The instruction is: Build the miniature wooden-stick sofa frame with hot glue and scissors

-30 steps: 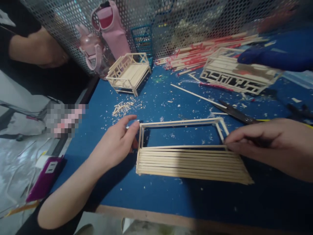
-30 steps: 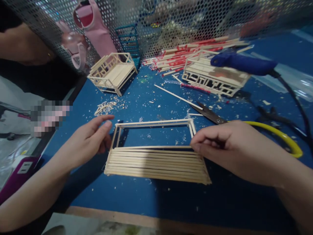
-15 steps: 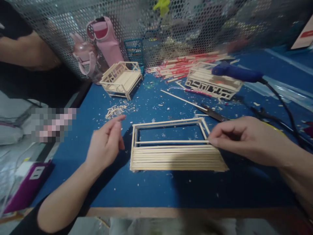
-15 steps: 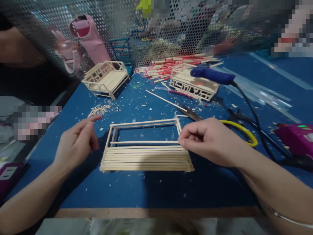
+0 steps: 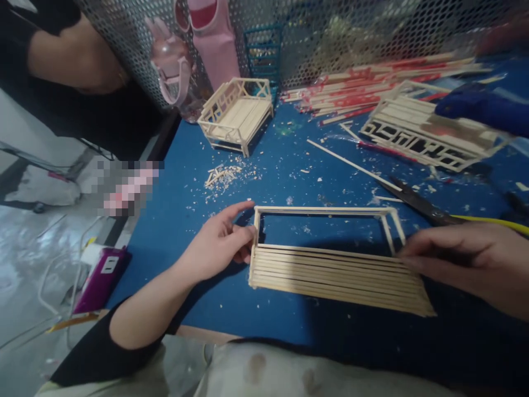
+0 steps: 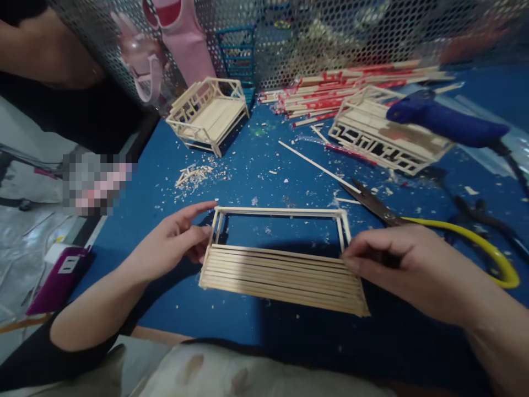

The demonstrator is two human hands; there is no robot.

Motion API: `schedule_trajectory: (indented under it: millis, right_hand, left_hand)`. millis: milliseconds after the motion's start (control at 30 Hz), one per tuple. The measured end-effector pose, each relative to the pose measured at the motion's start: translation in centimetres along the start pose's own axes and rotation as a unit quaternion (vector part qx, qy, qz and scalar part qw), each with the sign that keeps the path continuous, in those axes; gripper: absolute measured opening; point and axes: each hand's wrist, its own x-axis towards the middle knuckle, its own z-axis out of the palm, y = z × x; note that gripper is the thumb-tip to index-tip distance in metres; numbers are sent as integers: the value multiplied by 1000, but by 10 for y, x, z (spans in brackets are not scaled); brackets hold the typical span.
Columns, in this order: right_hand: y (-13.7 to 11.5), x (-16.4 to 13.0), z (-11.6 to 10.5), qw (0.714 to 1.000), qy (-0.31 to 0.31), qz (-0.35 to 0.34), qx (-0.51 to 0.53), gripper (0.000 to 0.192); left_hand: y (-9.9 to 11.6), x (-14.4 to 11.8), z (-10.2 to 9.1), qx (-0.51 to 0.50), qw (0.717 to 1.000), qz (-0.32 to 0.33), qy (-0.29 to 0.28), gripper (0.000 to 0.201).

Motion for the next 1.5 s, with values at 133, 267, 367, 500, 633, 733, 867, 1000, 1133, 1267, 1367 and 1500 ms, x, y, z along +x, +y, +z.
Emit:
schedule_trajectory:
  millis: [133,267,367,500,633,733,867,1000,1133,1267,1367,1500]
  right_hand:
    - [-2,1,-1,1000,-8,7,-5,22]
    - [-8,3,-2,999,-10,36,1,20]
    - [-9,3,-7,998,-38,46,-14,16]
    - [-9,4,-15,999,-52,-4,-7,21]
    - [-10,4,-23,999,-46,-20,11,18]
    - [-12,3,-27,997,-48,7,60,10]
    - [-13,3,-29,998,-47,0,49,9]
    - [-8,5,-25,999,-39,-15,20,11]
    - [-2,6,-21,999,-20,-25,10,14]
    - [-4,5,-19,999,-29,-46,-6,15]
    - [-5,4,-17,997,-37,-57,-21,20]
    - [-2,5,-16,996,-37,-68,-36,24]
  left_hand:
    - [0,1,-4,-34,997,-25,-70,70]
    - [1,2,-6,-54,994,-40,-84,83]
    - [3,3,-6,-42,995,-51,-72,86]
    - [2,7,-10,-20,996,-73,-44,81]
    - [2,11,-9,-17,996,-79,-32,71]
    - [5,8,-4,-28,996,-80,3,58]
    - [7,6,-2,-24,995,-99,26,64]
    - [2,9,-9,-13,994,-109,5,80]
    - [-2,12,-14,12,995,-103,-8,104]
    - [2,10,-15,16,996,-77,-50,100]
    - [6,6,-14,8,995,-53,-84,100]
    - [8,2,-16,-18,994,-50,-98,97]
